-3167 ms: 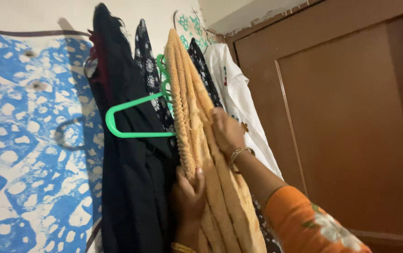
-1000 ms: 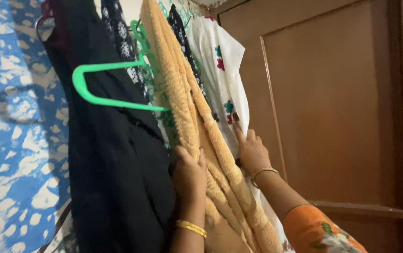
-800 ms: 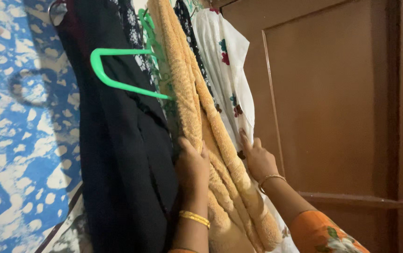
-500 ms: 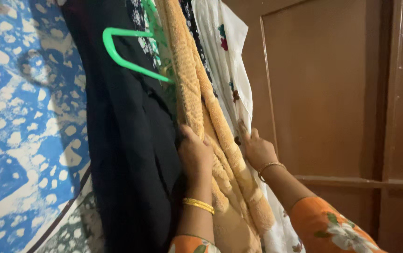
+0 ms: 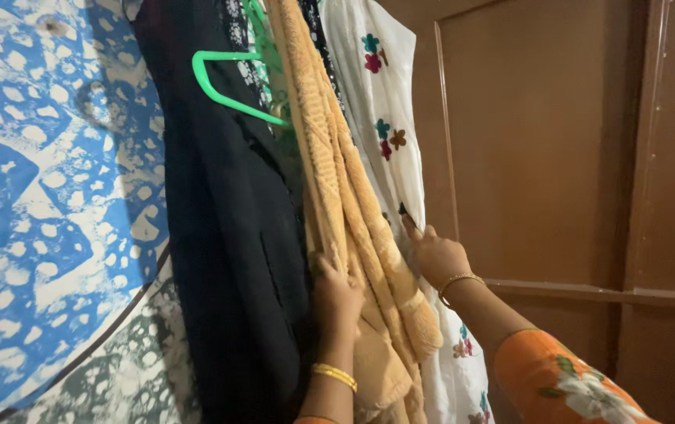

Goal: The person folds a red fabric item and places it on a bed. They then hang a beige towel on a hanger and place it on a wall-mounted rack. Finally, they fold a maroon cloth and a patterned cushion cover, placing them on the bed.

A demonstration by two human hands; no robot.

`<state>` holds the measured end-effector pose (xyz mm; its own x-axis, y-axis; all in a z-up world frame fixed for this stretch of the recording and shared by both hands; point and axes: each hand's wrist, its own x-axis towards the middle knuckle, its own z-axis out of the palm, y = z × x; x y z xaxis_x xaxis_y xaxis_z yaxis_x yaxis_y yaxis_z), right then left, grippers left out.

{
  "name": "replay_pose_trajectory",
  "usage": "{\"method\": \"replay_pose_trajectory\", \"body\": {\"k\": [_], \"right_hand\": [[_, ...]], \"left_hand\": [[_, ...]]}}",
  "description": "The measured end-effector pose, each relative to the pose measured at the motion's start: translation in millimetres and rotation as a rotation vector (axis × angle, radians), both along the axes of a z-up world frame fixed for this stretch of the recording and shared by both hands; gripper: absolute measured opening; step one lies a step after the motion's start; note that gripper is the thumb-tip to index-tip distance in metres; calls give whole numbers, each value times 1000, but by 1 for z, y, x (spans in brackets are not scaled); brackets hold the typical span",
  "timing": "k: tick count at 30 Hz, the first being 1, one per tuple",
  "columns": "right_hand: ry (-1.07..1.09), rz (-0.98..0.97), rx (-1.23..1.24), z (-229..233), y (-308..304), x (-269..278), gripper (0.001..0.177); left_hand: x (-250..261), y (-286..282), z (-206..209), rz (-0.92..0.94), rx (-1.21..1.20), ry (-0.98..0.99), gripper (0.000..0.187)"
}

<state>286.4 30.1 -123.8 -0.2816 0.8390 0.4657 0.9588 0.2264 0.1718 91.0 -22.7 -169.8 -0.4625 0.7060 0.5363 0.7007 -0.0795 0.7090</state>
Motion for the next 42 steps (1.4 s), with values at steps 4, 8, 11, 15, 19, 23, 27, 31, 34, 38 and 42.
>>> {"method": "replay_pose_trajectory", "body": {"k": [4,8,11,15,19,23,27,31,34,38,42], "right_hand": [[44,97,-29,-7,-7,24,76],[-78,136,-179,-62,-22,61,79],[-215,185,-391,-128,-55,91,56],[-123,269,-551,-143,-94,123,41],[-20,289,-484,-111,-136,136,31],[-7,308,-424,-62,-178,163,34],[40,324,-408,-41,-204,199,37],[-12,263,-436,-48,-217,235,43],[-24,235,-497,-47,-226,256,41],[11,199,-547,-34,-242,274,43],[-25,165,-527,-19,-249,281,37]], "left_hand": [[11,-33,-10,36,181,119,69],[29,-78,-10,88,-186,122,64],[42,-109,-19,127,-113,219,60],[57,-133,-15,148,-122,281,33],[68,-159,-2,137,-271,312,36],[76,-176,0,179,-224,337,23],[73,-187,-8,298,-255,508,21],[76,-190,-11,324,-250,537,31],[88,-185,-18,317,-287,525,48],[117,-174,-23,289,-445,641,61],[168,-185,-34,-28,-657,830,48]]}}
